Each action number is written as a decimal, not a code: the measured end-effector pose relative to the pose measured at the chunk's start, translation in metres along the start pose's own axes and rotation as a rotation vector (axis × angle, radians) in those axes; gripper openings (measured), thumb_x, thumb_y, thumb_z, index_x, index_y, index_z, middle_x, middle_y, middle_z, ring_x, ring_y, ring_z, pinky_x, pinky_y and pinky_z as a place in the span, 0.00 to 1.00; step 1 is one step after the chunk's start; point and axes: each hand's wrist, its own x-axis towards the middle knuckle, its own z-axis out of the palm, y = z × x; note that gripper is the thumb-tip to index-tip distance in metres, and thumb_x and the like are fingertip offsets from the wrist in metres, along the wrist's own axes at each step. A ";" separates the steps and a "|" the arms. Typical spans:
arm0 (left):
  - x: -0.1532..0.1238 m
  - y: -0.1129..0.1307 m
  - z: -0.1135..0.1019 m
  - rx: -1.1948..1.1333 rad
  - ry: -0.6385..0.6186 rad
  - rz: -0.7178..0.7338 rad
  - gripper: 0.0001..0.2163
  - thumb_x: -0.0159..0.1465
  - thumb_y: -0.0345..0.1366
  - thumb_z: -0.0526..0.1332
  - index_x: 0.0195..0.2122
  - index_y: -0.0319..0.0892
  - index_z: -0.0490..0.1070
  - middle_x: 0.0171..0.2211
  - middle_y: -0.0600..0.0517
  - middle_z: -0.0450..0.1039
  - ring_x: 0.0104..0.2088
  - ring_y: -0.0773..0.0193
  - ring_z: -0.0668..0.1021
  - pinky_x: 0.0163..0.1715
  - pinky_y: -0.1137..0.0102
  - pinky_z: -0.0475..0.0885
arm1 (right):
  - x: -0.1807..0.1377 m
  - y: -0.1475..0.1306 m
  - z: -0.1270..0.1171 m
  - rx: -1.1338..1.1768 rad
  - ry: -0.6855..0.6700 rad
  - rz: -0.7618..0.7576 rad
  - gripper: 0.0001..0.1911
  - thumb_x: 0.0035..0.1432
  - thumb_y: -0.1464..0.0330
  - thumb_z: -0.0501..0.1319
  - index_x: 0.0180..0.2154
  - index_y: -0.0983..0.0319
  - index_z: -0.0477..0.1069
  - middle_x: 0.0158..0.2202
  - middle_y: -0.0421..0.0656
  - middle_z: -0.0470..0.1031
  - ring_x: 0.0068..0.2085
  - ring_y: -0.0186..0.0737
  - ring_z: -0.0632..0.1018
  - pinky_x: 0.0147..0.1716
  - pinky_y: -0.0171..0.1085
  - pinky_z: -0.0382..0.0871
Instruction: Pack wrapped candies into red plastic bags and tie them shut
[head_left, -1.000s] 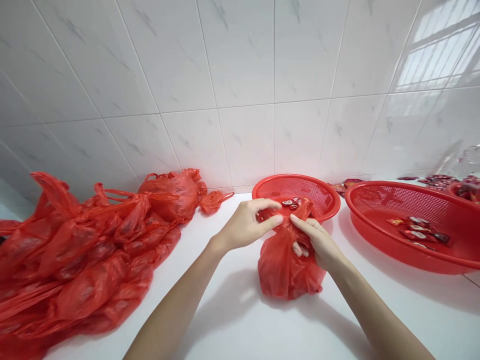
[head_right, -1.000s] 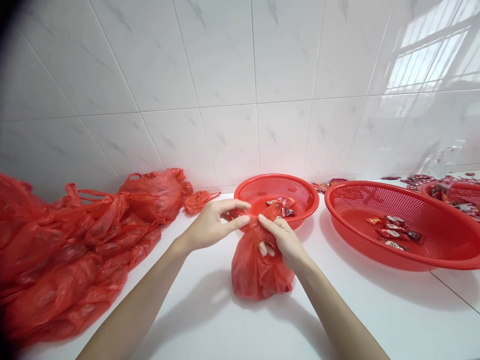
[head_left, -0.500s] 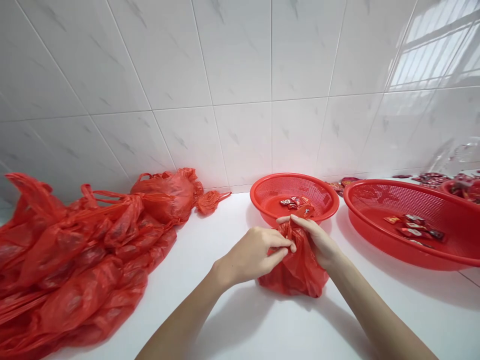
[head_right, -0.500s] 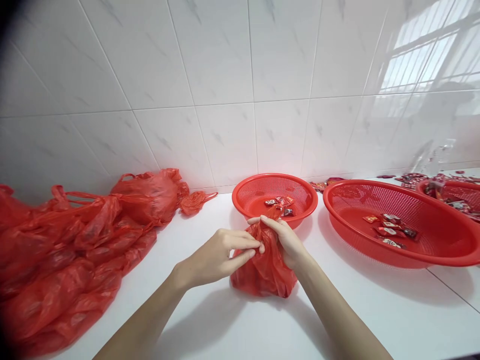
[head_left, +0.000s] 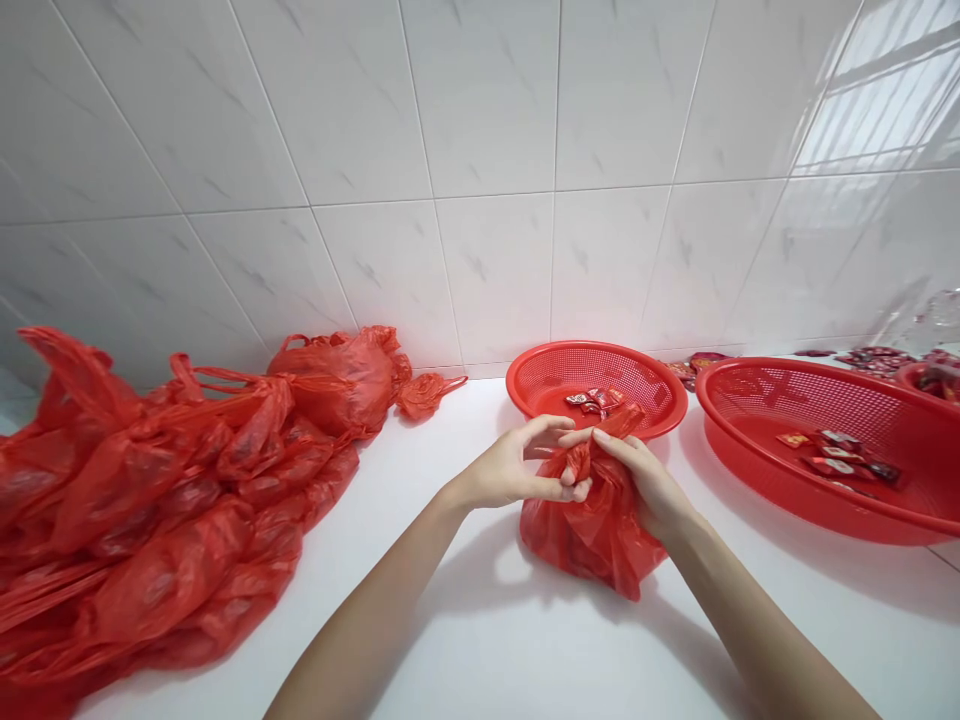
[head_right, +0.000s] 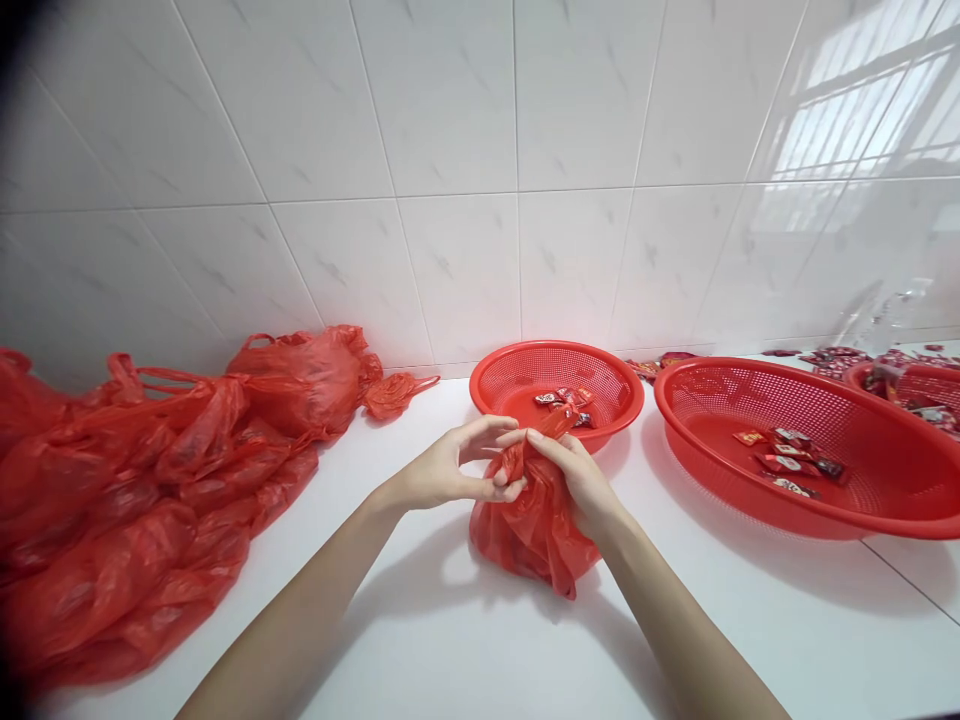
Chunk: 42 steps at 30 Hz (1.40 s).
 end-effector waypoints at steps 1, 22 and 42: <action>0.001 -0.001 0.000 -0.062 -0.046 -0.001 0.29 0.52 0.33 0.75 0.55 0.45 0.70 0.48 0.46 0.76 0.45 0.59 0.79 0.50 0.60 0.72 | -0.002 -0.001 0.001 -0.043 -0.006 -0.034 0.20 0.58 0.54 0.68 0.42 0.64 0.79 0.25 0.44 0.79 0.26 0.39 0.79 0.31 0.37 0.75; 0.007 0.000 0.005 -0.196 -0.034 -0.037 0.20 0.62 0.54 0.67 0.40 0.40 0.81 0.45 0.45 0.81 0.53 0.53 0.77 0.59 0.60 0.67 | -0.003 0.016 -0.009 -0.739 0.082 -0.672 0.23 0.68 0.62 0.59 0.63 0.52 0.69 0.58 0.47 0.77 0.60 0.50 0.76 0.61 0.52 0.68; 0.015 -0.012 -0.001 -0.472 0.306 -0.086 0.18 0.51 0.49 0.74 0.31 0.38 0.78 0.30 0.51 0.78 0.32 0.65 0.77 0.38 0.71 0.68 | -0.002 0.023 -0.007 -1.078 0.007 -1.088 0.23 0.64 0.75 0.55 0.55 0.51 0.76 0.61 0.46 0.72 0.58 0.50 0.75 0.55 0.53 0.72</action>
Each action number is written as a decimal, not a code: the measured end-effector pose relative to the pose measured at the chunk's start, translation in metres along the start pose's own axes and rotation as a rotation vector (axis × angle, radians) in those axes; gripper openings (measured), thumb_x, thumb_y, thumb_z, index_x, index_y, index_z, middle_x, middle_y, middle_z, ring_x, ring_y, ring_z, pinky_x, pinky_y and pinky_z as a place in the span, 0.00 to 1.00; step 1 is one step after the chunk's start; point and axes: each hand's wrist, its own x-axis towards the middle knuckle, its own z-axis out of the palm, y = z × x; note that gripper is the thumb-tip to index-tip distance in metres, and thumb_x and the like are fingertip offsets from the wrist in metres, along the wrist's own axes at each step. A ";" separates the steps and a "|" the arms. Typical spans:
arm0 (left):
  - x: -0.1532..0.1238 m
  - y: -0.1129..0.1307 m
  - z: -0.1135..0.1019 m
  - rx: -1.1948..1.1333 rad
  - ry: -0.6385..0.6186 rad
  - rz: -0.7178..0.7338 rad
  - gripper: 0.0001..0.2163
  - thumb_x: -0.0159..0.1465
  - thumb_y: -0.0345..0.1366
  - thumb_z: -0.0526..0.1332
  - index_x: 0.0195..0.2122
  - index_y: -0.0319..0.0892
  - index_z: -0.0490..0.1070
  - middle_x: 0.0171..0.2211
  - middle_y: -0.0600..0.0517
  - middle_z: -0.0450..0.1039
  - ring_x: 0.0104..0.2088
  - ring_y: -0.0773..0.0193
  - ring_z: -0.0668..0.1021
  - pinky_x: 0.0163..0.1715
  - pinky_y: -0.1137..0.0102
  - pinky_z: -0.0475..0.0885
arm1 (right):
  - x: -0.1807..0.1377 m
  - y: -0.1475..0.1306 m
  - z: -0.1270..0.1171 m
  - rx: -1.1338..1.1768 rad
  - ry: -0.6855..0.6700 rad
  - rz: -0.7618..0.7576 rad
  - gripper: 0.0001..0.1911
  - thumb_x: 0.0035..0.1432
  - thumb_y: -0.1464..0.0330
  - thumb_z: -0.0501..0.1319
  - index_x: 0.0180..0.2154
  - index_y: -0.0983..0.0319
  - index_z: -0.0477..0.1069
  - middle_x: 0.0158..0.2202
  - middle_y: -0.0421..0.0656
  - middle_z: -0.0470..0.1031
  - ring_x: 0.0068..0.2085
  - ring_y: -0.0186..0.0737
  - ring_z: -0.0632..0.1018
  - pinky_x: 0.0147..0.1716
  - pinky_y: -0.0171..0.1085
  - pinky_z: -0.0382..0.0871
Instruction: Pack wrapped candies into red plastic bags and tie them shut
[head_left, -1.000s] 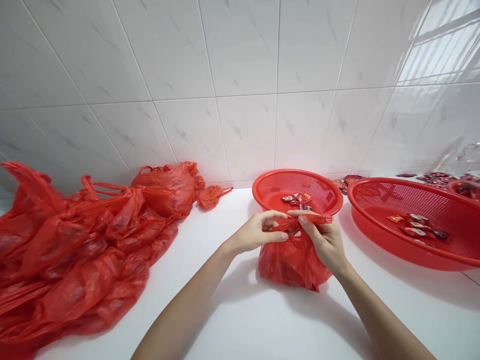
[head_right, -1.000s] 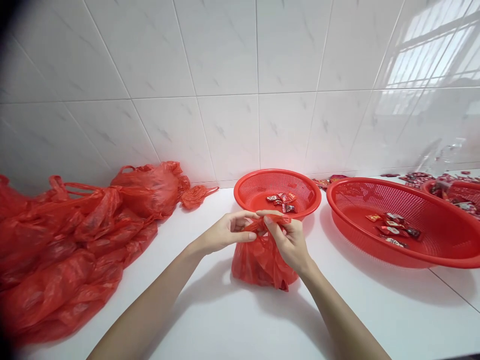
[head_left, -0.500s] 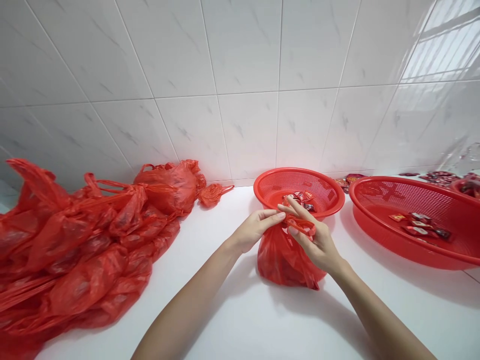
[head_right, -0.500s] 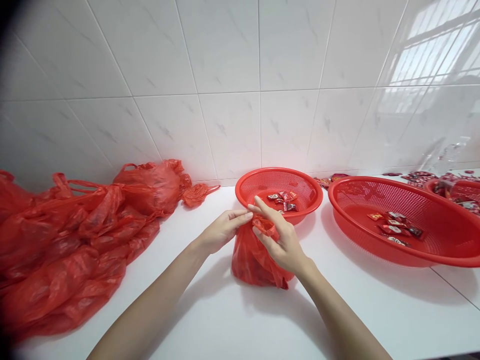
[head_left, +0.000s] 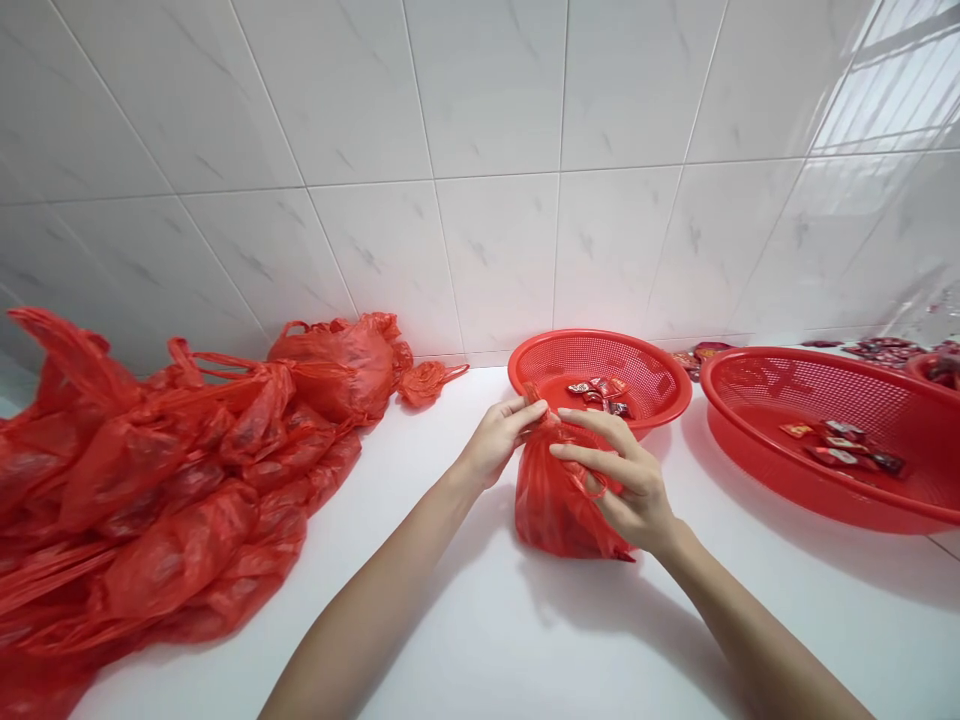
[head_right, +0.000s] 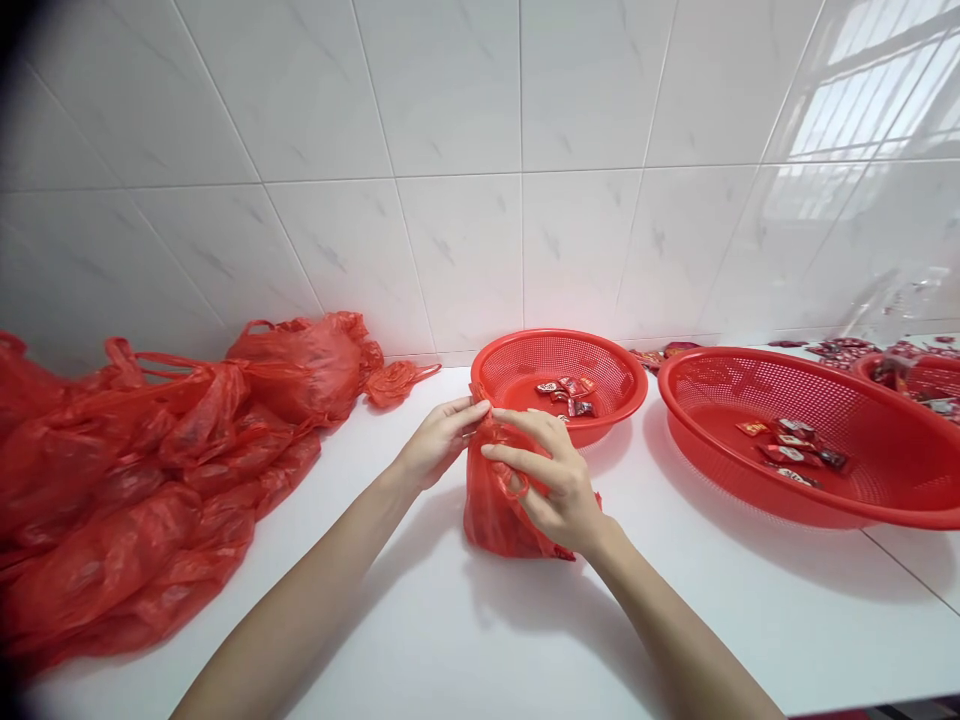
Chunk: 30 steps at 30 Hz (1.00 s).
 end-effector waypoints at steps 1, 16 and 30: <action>0.002 -0.002 -0.002 0.012 0.022 0.013 0.18 0.51 0.49 0.74 0.31 0.39 0.77 0.30 0.51 0.78 0.32 0.65 0.77 0.38 0.71 0.68 | 0.000 0.000 0.001 -0.019 -0.001 -0.015 0.22 0.64 0.76 0.55 0.54 0.52 0.76 0.60 0.46 0.73 0.57 0.49 0.75 0.55 0.53 0.72; 0.032 -0.018 -0.052 0.124 0.388 0.070 0.25 0.40 0.56 0.75 0.22 0.41 0.69 0.20 0.55 0.74 0.23 0.67 0.75 0.31 0.69 0.70 | 0.000 -0.004 0.012 0.070 -0.115 -0.035 0.15 0.64 0.78 0.54 0.46 0.57 0.73 0.40 0.44 0.83 0.39 0.43 0.79 0.39 0.44 0.73; 0.004 0.019 -0.017 0.297 -0.004 0.380 0.17 0.59 0.51 0.68 0.32 0.40 0.76 0.29 0.51 0.77 0.31 0.64 0.77 0.38 0.66 0.74 | -0.002 -0.003 0.014 0.403 0.065 0.415 0.13 0.67 0.68 0.61 0.53 0.55 0.73 0.48 0.44 0.81 0.46 0.43 0.83 0.48 0.43 0.79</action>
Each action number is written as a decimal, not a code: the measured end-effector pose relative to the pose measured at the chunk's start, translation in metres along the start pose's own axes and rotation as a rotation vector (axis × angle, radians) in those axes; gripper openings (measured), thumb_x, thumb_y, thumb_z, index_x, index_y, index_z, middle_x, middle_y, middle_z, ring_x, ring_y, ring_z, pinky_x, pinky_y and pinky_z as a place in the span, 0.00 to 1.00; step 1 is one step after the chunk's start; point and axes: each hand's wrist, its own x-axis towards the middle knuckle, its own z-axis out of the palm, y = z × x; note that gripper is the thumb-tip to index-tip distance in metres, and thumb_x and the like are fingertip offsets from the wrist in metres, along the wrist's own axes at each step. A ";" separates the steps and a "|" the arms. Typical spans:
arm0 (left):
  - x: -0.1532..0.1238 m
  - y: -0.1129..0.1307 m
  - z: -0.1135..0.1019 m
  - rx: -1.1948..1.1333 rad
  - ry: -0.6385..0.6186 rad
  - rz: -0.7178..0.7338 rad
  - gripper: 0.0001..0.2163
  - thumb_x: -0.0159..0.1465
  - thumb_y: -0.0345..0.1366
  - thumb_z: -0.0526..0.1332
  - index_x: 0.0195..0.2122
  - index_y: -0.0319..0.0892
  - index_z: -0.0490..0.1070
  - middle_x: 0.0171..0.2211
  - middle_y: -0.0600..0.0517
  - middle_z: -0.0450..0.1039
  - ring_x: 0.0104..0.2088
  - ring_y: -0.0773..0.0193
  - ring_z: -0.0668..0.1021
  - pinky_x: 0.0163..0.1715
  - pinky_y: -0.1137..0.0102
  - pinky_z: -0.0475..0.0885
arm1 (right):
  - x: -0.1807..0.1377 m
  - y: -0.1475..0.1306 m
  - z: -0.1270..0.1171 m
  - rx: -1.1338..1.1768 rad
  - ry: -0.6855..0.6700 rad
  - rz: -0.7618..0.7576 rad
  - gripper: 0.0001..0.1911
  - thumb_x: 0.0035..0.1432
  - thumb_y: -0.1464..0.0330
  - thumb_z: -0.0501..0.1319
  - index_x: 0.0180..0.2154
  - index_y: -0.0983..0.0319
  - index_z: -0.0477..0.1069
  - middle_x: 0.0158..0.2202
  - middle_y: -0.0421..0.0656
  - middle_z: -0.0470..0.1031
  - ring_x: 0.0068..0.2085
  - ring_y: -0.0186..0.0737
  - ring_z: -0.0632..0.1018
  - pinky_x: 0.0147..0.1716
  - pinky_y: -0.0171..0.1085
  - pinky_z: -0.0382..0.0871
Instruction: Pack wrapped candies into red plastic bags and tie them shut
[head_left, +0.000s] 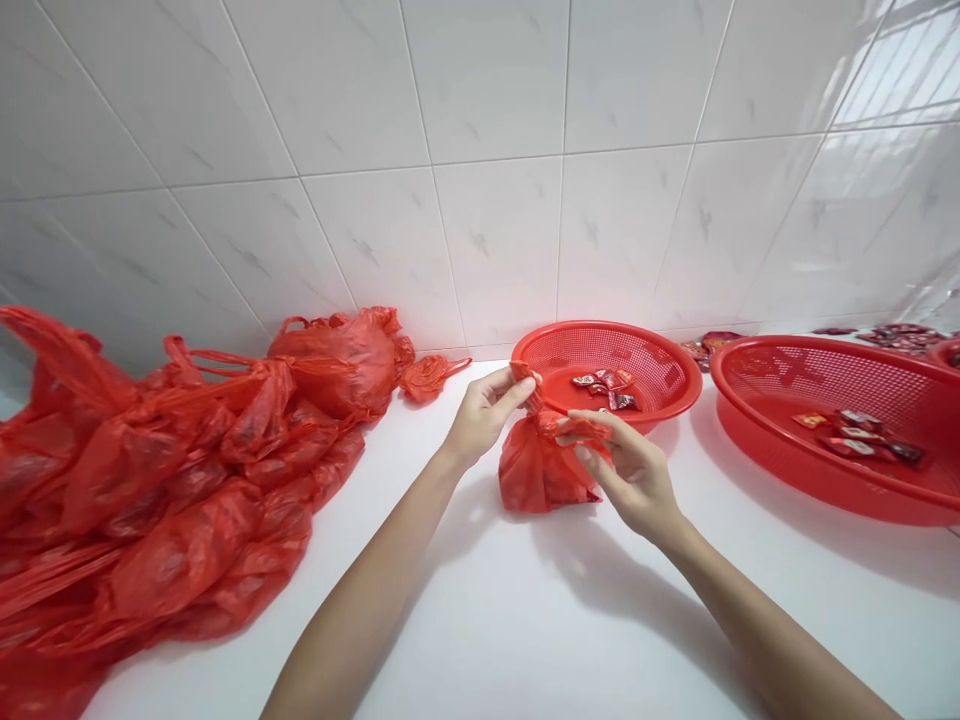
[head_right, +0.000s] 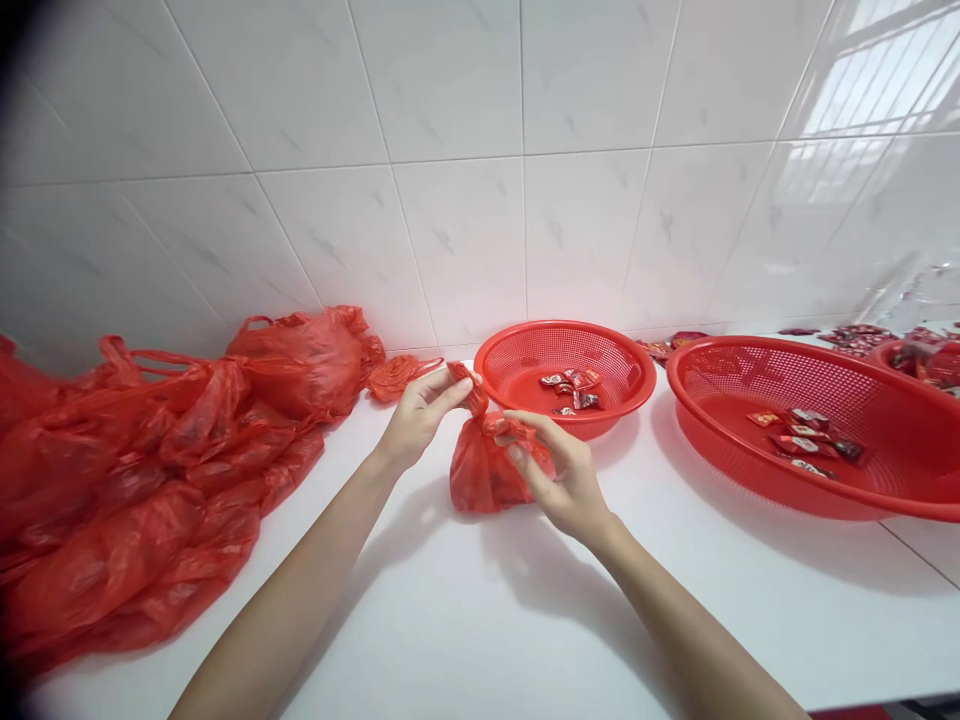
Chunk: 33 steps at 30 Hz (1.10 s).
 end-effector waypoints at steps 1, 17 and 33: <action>-0.003 0.002 0.003 0.028 -0.054 0.005 0.16 0.60 0.50 0.68 0.33 0.40 0.76 0.30 0.50 0.77 0.32 0.63 0.77 0.38 0.66 0.74 | 0.001 0.001 0.001 0.029 0.012 0.017 0.12 0.68 0.67 0.61 0.52 0.55 0.73 0.48 0.44 0.81 0.45 0.43 0.83 0.47 0.43 0.79; -0.019 0.002 0.019 0.387 -0.257 -0.032 0.11 0.58 0.45 0.70 0.31 0.42 0.78 0.31 0.51 0.77 0.33 0.61 0.77 0.35 0.69 0.71 | 0.003 0.003 -0.006 -0.158 0.057 -0.062 0.08 0.66 0.68 0.61 0.40 0.56 0.80 0.43 0.45 0.80 0.45 0.44 0.81 0.45 0.45 0.78; -0.004 0.011 0.005 0.009 0.158 0.033 0.16 0.51 0.47 0.75 0.28 0.40 0.75 0.29 0.51 0.79 0.34 0.60 0.80 0.38 0.67 0.76 | 0.004 0.022 -0.017 -0.382 -0.172 0.158 0.30 0.58 0.54 0.68 0.59 0.57 0.69 0.57 0.51 0.76 0.57 0.54 0.77 0.55 0.54 0.73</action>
